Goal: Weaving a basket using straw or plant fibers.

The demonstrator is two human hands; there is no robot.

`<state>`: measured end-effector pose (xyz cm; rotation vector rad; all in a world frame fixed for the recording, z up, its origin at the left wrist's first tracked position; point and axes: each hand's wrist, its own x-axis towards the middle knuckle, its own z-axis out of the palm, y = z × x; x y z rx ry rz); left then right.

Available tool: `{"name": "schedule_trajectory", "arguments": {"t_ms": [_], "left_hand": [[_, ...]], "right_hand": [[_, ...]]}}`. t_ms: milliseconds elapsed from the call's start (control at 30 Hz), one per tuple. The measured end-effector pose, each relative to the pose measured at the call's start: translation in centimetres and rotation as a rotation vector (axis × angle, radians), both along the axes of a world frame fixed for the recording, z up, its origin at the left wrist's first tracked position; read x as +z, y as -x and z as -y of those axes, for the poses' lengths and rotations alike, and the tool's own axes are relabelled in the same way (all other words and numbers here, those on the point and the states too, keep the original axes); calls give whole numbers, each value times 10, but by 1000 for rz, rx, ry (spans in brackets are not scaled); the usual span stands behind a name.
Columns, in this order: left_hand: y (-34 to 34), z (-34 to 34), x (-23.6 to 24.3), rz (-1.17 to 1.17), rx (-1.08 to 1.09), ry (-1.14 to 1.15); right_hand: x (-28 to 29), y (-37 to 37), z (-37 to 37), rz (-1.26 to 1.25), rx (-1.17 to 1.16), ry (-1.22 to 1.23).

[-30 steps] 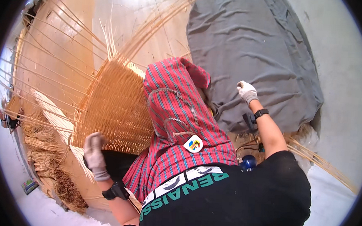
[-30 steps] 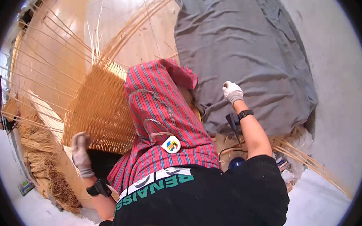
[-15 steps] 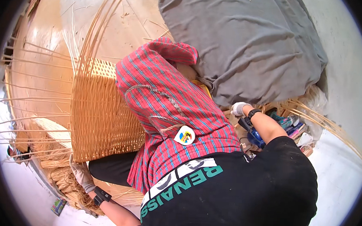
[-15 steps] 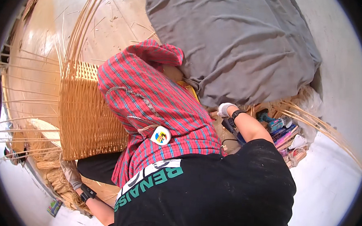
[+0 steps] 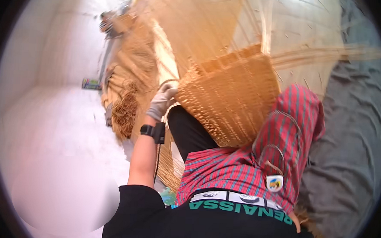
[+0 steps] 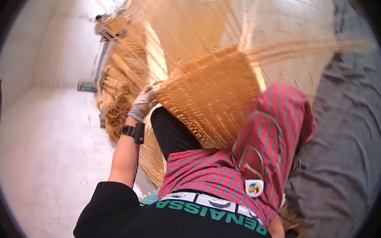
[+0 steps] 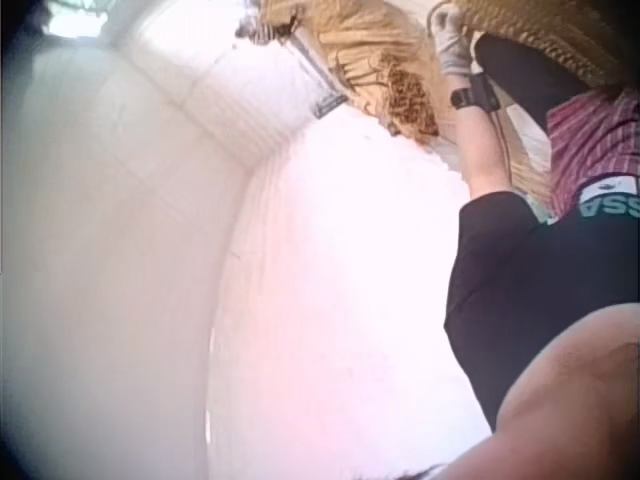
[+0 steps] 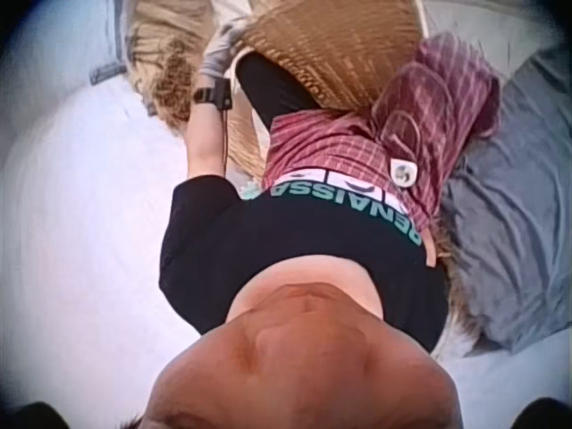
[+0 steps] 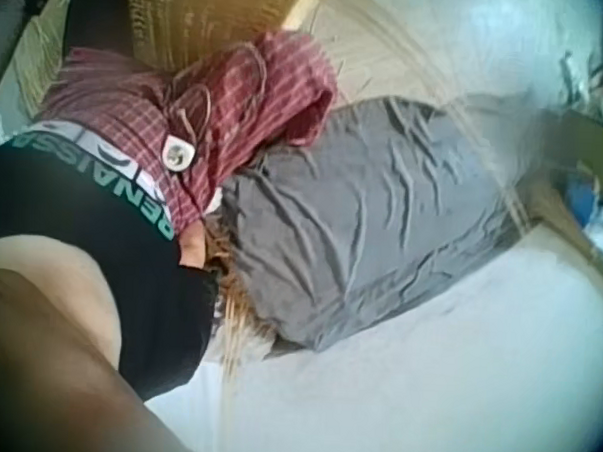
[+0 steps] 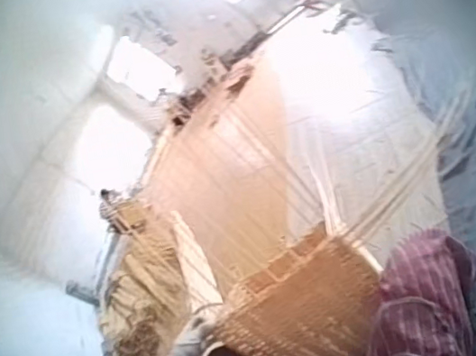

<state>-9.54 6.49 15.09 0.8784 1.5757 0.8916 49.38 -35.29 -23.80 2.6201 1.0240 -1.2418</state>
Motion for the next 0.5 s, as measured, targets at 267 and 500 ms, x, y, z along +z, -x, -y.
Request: {"name": "schedule_trajectory", "arguments": {"t_ms": [267, 500], "left_hand": [[-13, -1, 9, -86, 46, 62], [-10, 20, -5, -111, 49, -57]], "right_hand": [[5, -9, -17, 7, -35, -25], [5, -9, -24, 12, -61, -39]]}}
